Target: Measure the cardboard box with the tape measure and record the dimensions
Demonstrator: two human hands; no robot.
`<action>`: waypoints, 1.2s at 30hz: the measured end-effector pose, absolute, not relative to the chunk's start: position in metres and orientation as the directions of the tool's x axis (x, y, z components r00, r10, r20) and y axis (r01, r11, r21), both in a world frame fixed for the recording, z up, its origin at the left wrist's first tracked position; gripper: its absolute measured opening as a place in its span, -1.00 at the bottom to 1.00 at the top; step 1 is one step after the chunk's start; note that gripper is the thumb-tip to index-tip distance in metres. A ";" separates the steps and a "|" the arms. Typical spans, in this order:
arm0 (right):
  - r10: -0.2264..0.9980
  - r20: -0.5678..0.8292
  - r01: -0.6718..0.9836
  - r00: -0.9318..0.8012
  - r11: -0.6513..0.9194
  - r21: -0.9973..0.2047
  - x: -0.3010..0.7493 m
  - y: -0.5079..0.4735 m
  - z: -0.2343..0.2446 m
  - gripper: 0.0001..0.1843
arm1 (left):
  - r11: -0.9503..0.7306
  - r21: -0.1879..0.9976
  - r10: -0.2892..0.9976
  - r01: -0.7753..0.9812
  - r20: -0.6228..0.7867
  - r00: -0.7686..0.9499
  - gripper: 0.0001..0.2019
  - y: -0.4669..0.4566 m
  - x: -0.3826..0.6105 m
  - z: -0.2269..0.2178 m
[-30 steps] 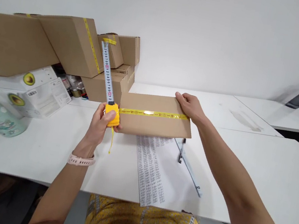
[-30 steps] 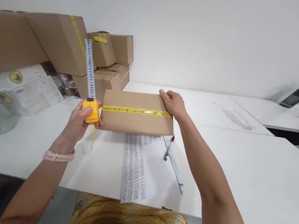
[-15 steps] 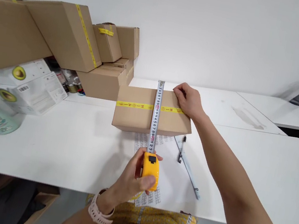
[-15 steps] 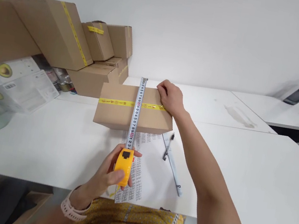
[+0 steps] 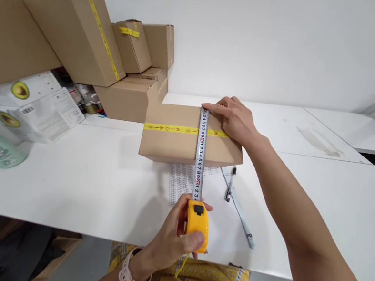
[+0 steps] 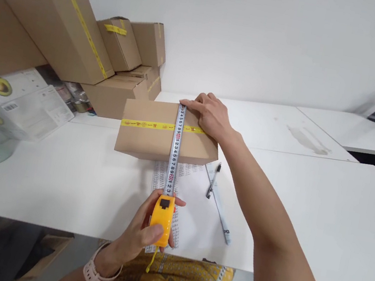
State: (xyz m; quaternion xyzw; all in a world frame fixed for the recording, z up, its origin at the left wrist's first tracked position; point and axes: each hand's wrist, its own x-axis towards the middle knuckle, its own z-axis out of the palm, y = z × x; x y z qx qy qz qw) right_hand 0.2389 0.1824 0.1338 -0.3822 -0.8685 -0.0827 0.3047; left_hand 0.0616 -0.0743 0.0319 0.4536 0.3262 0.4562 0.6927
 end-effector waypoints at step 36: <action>0.870 0.492 0.702 0.026 0.335 -0.628 0.250 0.089 0.114 -0.56 | -0.334 0.940 0.855 -0.073 0.270 -0.443 -0.55 -0.035 -0.049 0.035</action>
